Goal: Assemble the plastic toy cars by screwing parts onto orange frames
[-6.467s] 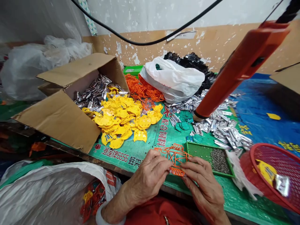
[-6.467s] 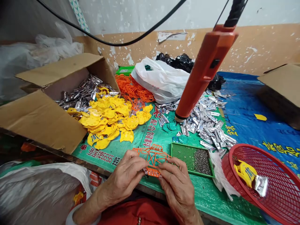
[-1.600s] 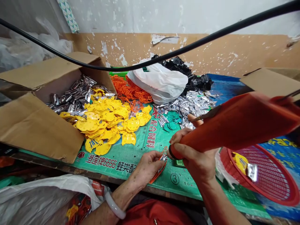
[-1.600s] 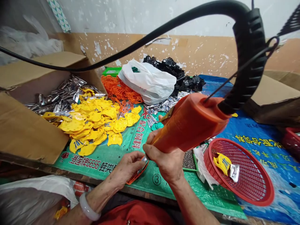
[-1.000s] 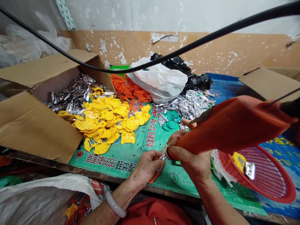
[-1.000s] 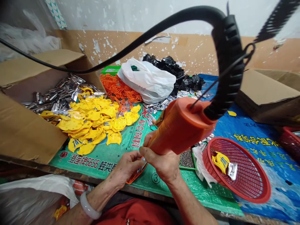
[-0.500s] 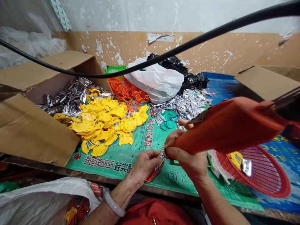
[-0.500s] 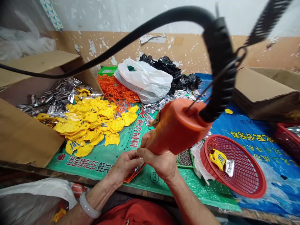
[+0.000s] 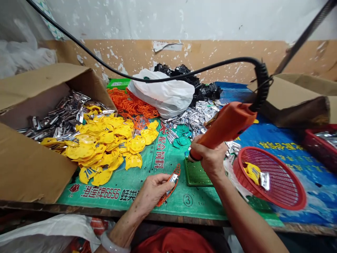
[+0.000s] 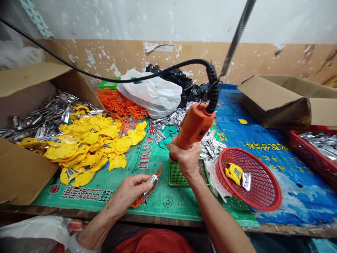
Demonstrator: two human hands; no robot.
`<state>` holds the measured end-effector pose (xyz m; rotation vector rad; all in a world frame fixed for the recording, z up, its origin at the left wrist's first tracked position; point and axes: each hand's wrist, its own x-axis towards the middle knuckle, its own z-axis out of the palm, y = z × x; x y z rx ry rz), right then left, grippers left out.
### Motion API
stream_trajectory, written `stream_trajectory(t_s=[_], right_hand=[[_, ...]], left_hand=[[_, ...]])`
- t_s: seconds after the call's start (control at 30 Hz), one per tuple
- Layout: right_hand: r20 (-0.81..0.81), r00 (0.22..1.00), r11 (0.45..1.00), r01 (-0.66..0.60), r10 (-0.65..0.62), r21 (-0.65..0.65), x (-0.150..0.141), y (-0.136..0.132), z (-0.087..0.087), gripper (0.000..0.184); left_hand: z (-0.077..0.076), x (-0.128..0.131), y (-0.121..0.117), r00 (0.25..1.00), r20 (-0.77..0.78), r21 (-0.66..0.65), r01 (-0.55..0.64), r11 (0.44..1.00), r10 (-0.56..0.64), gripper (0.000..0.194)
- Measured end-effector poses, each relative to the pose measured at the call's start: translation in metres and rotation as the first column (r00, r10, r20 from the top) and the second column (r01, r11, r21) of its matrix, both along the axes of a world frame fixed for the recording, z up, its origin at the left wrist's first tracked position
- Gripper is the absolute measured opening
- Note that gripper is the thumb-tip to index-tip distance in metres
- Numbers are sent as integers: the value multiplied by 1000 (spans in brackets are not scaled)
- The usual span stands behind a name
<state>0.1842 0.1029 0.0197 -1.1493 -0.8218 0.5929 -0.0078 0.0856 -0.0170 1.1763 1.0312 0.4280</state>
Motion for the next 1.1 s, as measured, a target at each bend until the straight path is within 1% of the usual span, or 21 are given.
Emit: stream_trajectory(t_s=[0.1,0.23,0.47,0.67,0.8,0.93,1.0,1.1], right_hand=[[14,1000,1000,-8,8,-11,-3,1,0,13],[31,999,999,-12,13,-38,-3,1,0,14],[43,999,997,5,-1,-82,-3,3,-2,14],[67,998,996,5,1,-92,-4,3,-2,14],[85,996,995,1,7,-96,-4,3,-4,14],[97,995,996,2,7,-94,-4,3,-6,14],[100,995,996,4,6,-93,-4,3,-6,15],[101,995,996,11,-1,-93,-6,3,-7,15]], left_hand=[[1,0,-1,999,-34,-22,-32,999,32,34],[1,1,-1,994,-56,-58,-93,994,90,45],[-4,2,0,995,-19,-13,-103,995,103,66],[2,4,1,996,4,-22,-93,995,94,75],[6,6,1,994,11,-4,-108,994,108,75],[3,7,-1,994,21,35,-109,993,108,74],[1,6,-3,995,19,90,-96,991,95,67],[2,5,-4,999,-35,244,-17,970,26,47]])
